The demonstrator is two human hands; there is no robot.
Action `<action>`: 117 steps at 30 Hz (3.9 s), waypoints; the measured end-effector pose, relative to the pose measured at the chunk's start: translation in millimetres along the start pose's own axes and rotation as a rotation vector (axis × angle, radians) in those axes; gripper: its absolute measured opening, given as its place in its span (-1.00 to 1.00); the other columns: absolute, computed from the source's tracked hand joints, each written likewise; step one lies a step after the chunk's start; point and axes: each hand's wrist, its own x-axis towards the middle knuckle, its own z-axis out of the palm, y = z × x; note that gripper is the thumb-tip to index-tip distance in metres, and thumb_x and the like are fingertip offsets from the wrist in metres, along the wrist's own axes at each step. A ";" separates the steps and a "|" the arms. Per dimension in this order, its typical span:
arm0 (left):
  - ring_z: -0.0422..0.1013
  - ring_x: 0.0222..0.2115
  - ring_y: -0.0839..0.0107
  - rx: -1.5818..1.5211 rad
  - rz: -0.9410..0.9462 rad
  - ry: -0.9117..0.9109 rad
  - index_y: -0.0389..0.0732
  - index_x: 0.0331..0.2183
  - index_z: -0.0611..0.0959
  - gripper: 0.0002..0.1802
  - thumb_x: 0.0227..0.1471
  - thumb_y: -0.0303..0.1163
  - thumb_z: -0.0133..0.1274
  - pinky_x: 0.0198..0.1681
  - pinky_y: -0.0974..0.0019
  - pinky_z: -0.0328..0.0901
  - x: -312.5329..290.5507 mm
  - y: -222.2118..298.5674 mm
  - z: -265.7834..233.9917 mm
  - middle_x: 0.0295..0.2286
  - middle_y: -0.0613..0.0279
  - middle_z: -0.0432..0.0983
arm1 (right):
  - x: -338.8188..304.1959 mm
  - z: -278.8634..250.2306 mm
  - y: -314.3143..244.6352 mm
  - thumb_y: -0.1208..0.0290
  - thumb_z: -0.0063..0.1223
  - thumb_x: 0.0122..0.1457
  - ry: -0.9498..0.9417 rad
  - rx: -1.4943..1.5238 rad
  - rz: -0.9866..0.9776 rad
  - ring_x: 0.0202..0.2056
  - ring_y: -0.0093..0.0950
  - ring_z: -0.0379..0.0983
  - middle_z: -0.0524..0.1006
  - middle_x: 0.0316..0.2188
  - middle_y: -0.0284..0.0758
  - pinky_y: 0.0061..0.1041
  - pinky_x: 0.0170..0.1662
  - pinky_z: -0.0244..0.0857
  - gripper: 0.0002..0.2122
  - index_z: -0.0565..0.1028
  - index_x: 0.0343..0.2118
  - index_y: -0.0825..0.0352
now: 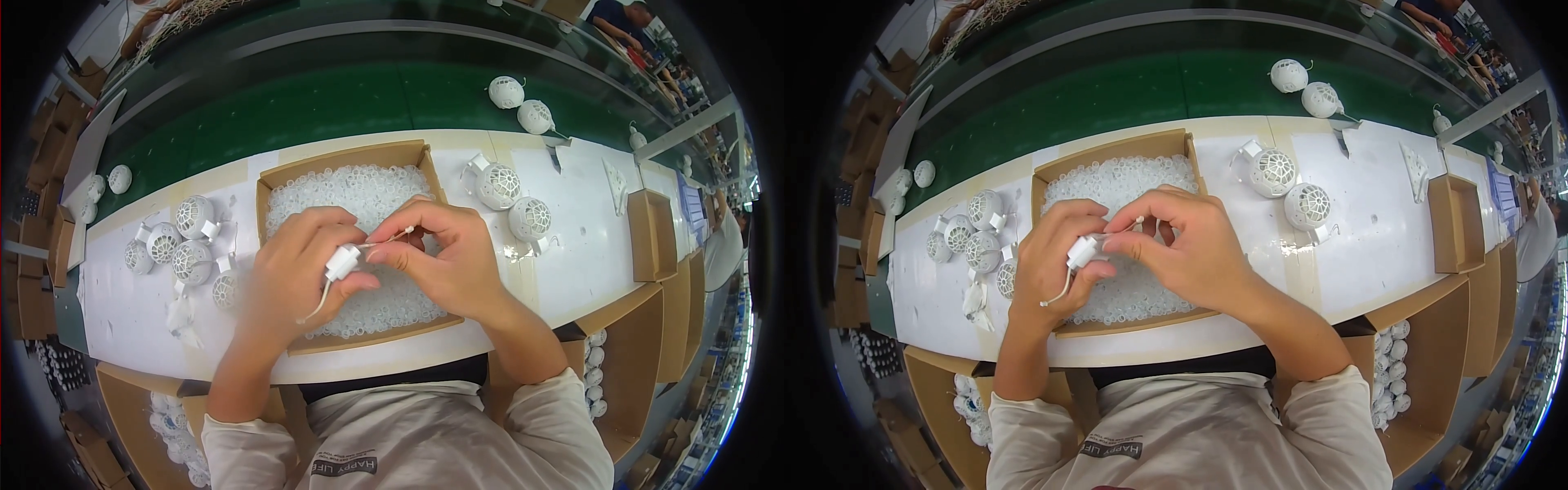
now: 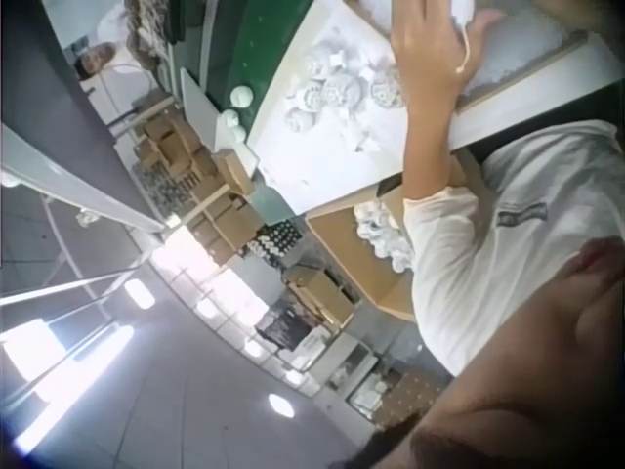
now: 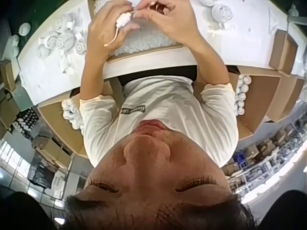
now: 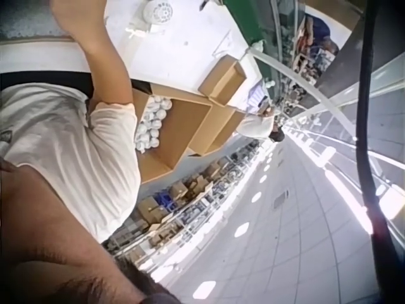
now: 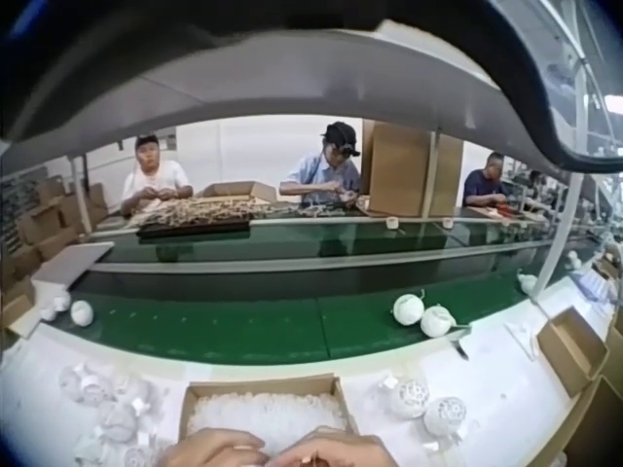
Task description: Attaching strings to small white components and placing them into a box with packaging beads.
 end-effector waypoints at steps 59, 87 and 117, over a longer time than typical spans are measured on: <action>0.54 -0.32 0.21 -0.597 -0.340 -0.128 -0.28 -0.12 0.56 -0.32 -0.19 -0.03 0.39 -0.29 0.23 0.43 -13.1 8.6 -0.5 -0.29 0.14 0.57 | 1.8 15.8 4.6 0.52 0.26 -0.08 -0.002 0.278 -0.107 0.14 -0.19 0.34 0.57 -0.10 -0.12 -0.25 0.17 0.23 -0.78 0.62 -0.32 0.44; 0.33 -0.15 0.38 -0.603 -0.313 0.255 -0.25 -0.23 0.56 -0.75 0.03 -0.37 0.13 -0.04 0.33 0.24 -9.2 -30.5 -1.9 -0.19 0.18 0.36 | -1.8 18.8 24.6 0.49 0.30 -0.07 -0.074 -0.716 -0.293 -0.34 -0.38 0.39 0.48 -0.46 -0.38 -0.40 -0.33 0.33 -0.90 0.61 -0.45 0.26; 0.42 -0.14 0.23 -0.482 -0.151 0.196 -0.24 -0.22 0.49 -0.70 0.16 -0.21 0.09 -0.09 0.20 0.33 -11.5 -38.7 0.7 -0.15 0.14 0.28 | -6.5 20.1 22.4 0.42 0.33 -0.12 -0.063 -0.760 -0.278 -0.33 -0.39 0.35 0.45 -0.46 -0.41 -0.41 -0.26 0.32 -0.90 0.62 -0.52 0.25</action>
